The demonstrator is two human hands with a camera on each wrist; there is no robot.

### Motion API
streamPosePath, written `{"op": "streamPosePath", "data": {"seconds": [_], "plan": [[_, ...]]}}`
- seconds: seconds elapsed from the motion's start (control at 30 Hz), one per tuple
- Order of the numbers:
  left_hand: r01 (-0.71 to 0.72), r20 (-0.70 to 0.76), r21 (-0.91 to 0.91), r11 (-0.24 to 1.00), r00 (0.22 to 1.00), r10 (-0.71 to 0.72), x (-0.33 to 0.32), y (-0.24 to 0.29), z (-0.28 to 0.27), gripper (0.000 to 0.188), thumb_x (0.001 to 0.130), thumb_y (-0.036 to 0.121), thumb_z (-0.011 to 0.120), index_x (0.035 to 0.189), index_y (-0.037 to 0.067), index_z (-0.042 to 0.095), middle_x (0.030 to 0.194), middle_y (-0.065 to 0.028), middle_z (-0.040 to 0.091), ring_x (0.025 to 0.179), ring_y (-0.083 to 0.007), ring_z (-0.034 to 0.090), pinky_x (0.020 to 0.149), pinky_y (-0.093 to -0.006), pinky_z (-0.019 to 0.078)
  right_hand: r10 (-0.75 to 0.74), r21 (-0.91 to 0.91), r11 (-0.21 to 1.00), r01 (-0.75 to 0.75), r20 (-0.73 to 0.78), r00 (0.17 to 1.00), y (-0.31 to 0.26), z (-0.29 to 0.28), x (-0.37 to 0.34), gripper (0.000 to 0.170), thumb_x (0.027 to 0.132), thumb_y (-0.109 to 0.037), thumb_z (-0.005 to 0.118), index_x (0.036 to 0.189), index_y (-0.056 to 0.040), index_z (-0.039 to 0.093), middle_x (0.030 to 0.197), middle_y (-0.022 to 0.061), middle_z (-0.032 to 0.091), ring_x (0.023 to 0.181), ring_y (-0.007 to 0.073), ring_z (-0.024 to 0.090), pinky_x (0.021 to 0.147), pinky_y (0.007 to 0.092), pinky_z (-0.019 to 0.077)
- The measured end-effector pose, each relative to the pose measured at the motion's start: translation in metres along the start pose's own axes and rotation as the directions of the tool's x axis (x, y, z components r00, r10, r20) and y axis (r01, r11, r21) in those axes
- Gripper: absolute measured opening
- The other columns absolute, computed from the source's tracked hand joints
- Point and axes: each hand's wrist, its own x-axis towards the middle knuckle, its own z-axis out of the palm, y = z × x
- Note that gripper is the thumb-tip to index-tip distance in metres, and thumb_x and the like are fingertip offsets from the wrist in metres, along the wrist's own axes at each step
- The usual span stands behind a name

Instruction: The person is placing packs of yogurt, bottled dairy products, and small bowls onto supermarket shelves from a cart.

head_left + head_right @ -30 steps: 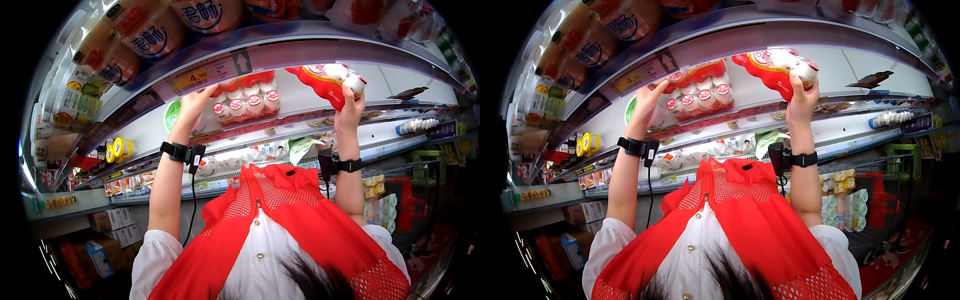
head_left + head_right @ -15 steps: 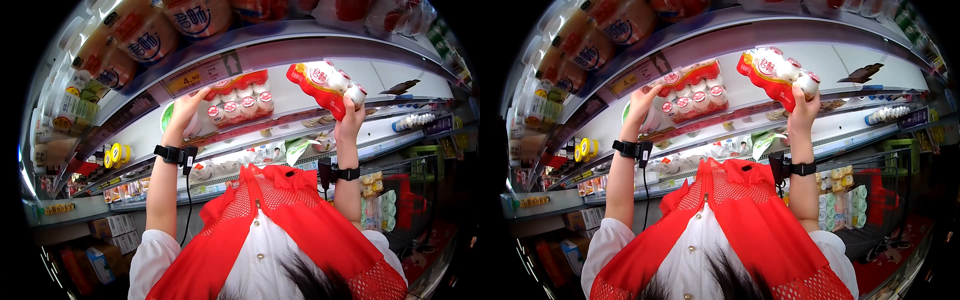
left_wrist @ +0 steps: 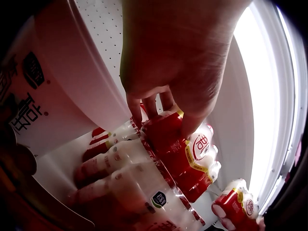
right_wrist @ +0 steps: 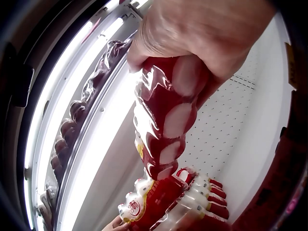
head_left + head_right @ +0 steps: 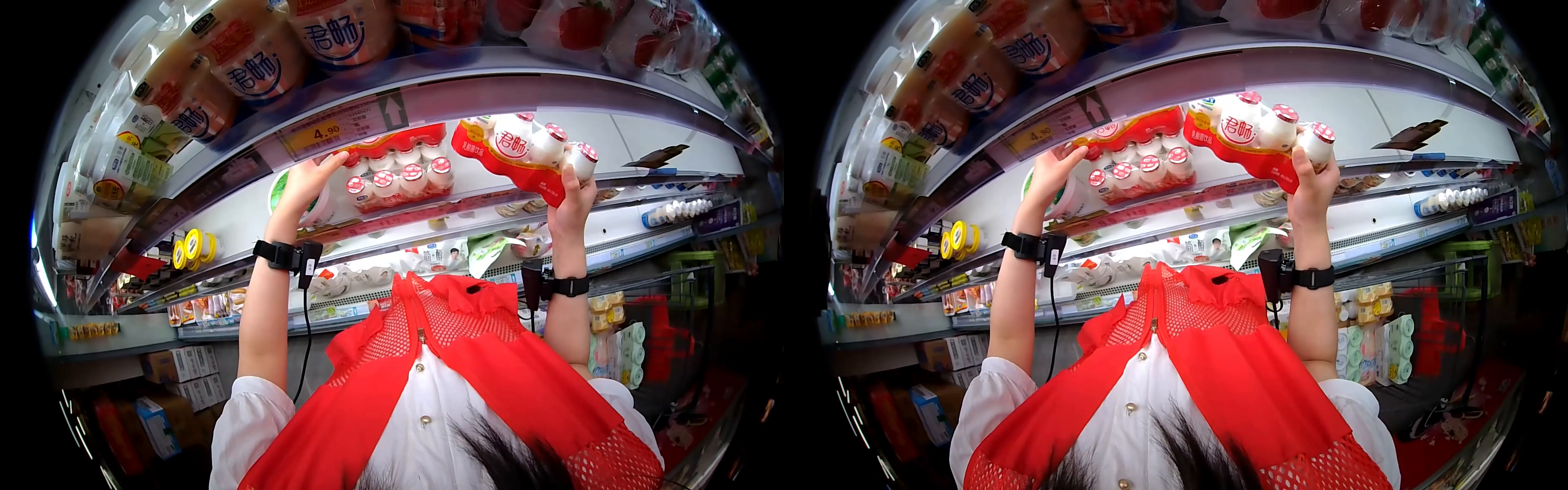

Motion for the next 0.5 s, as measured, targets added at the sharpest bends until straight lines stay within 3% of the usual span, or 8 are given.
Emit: {"op": "streamPosePath", "data": {"seconds": [0.13, 0.2, 0.37, 0.5], "plan": [[0.011, -0.031, 0.005, 1.000, 0.999, -0.011, -0.005, 0.009, 0.001, 0.044, 0.081, 0.012, 0.064, 0.118, -0.004, 0.048, 0.117, -0.0113, 0.053, 0.106, -0.0165, 0.051, 0.093, -0.0272, 0.0376, -0.002, 0.005, 1.000, 0.001, 0.142, 0.990, 0.000, 0.020, 0.007, 0.039, 0.076, -0.024, 0.068, 0.103, 0.0010, 0.055, 0.094, 0.0058, 0.059, 0.087, 0.0115, 0.056, 0.074, 0.0250, 0.0455], [0.037, -0.048, 0.054, 0.998, 0.998, -0.034, 0.005, -0.001, 0.000, 0.042, 0.081, 0.014, 0.064, 0.117, -0.004, 0.050, 0.115, -0.0104, 0.055, 0.104, -0.0158, 0.052, 0.092, -0.0266, 0.0379, -0.007, -0.102, 0.994, 0.033, 0.242, 0.970, 0.002, 0.032, 0.011, 0.036, 0.076, -0.023, 0.068, 0.101, 0.0011, 0.056, 0.091, 0.0053, 0.060, 0.084, 0.0105, 0.056, 0.074, 0.0242, 0.0445], [0.105, -0.069, 0.091, 0.990, 0.993, -0.099, -0.002, 0.005, 0.002, 0.037, 0.082, 0.016, 0.063, 0.112, -0.003, 0.055, 0.109, -0.0083, 0.059, 0.100, -0.0142, 0.053, 0.089, -0.0254, 0.0385, 0.047, -0.056, 0.998, -0.034, 0.248, 0.968, 0.008, 0.055, 0.010, 0.036, 0.076, -0.023, 0.067, 0.100, 0.0014, 0.056, 0.090, 0.0055, 0.060, 0.083, 0.0107, 0.056, 0.075, 0.0249, 0.0441], [0.031, -0.056, 0.123, 0.992, 0.998, -0.024, -0.009, 0.007, 0.002, 0.036, 0.082, 0.015, 0.062, 0.111, -0.004, 0.055, 0.107, -0.0090, 0.060, 0.098, -0.0142, 0.054, 0.089, -0.0251, 0.0387, 0.114, 0.034, 0.992, -0.126, 0.238, 0.965, 0.016, 0.052, 0.007, 0.038, 0.076, -0.025, 0.066, 0.102, 0.0020, 0.056, 0.092, 0.0064, 0.060, 0.084, 0.0116, 0.056, 0.077, 0.0256, 0.0438]]}}
